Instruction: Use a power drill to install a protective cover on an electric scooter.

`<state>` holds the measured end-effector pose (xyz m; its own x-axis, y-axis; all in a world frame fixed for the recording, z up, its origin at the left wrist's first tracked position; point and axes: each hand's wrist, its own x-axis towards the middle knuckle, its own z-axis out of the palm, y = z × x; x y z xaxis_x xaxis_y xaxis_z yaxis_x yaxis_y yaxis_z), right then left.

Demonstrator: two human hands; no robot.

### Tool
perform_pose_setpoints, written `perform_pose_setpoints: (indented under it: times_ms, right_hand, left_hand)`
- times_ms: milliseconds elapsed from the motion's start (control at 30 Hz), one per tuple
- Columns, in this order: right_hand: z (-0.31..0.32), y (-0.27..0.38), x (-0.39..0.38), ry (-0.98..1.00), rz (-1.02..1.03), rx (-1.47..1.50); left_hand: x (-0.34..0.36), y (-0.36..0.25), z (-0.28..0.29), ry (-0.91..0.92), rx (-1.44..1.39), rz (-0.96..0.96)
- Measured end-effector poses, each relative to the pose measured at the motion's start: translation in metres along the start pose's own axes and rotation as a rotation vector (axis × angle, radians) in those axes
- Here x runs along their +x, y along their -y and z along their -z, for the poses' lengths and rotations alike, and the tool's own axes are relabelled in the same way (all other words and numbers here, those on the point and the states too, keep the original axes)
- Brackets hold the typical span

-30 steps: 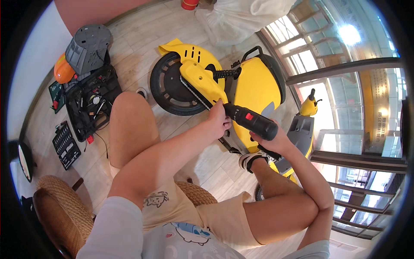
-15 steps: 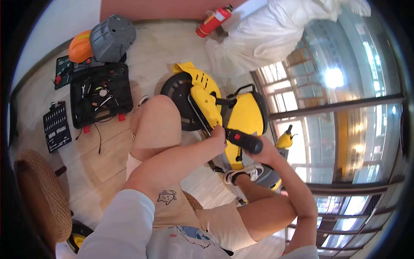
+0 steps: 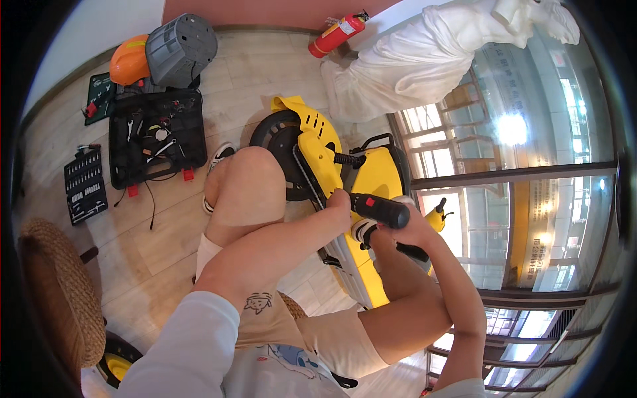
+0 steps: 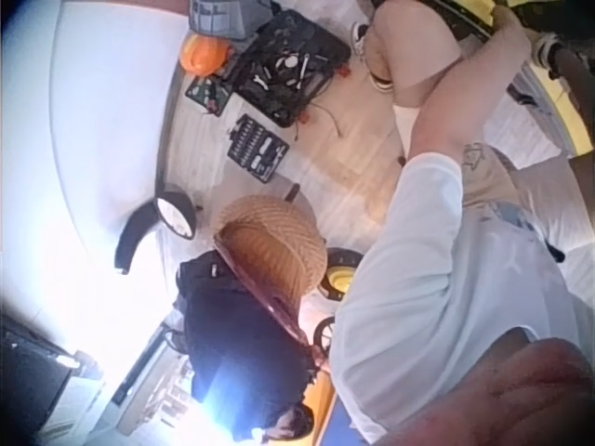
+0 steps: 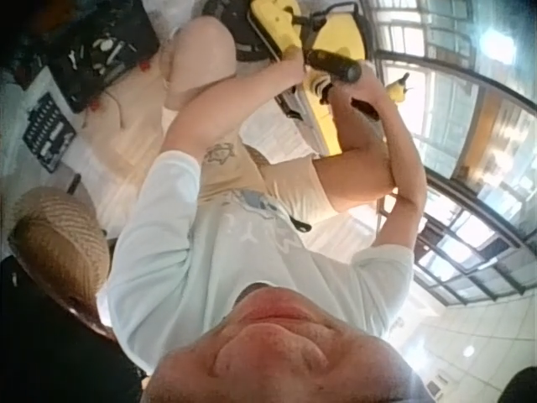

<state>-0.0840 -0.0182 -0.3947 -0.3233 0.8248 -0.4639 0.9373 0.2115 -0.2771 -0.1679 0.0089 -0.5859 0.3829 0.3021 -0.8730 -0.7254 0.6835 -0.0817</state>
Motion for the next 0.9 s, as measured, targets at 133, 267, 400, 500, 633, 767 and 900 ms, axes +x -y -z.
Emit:
perform_pose_setpoints:
  times_ms: [133,267,400,500,633,767,900]
  right_hand:
    - [0.015,-0.001,0.035,0.16,0.031,0.095]
    - [0.017,-0.01,0.066,0.136,0.088,0.086]
    - [0.011,-0.027,0.091,0.181,0.079,0.139]
    - [0.009,-0.047,0.112,0.161,0.026,0.083]
    - [0.017,-0.088,0.135,0.068,-0.092,0.171]
    - [0.008,-0.121,0.16,0.104,-0.085,0.133]
    - [-0.014,-0.139,0.173,0.096,-0.164,0.113]
  left_hand:
    - [0.009,-0.024,0.006,-0.021,-0.033,-0.009]
    - [0.018,-0.043,0.017,0.003,-0.011,-0.06]
    - [0.031,-0.062,0.009,-0.084,-0.032,0.026]
    - [0.055,-0.077,-0.025,-0.178,-0.086,-0.076]
    - [0.099,-0.069,-0.059,-0.057,-0.058,-0.071]
    - [0.133,-0.062,-0.076,-0.106,-0.04,-0.088]
    - [0.152,-0.064,-0.082,-0.064,-0.057,-0.092]
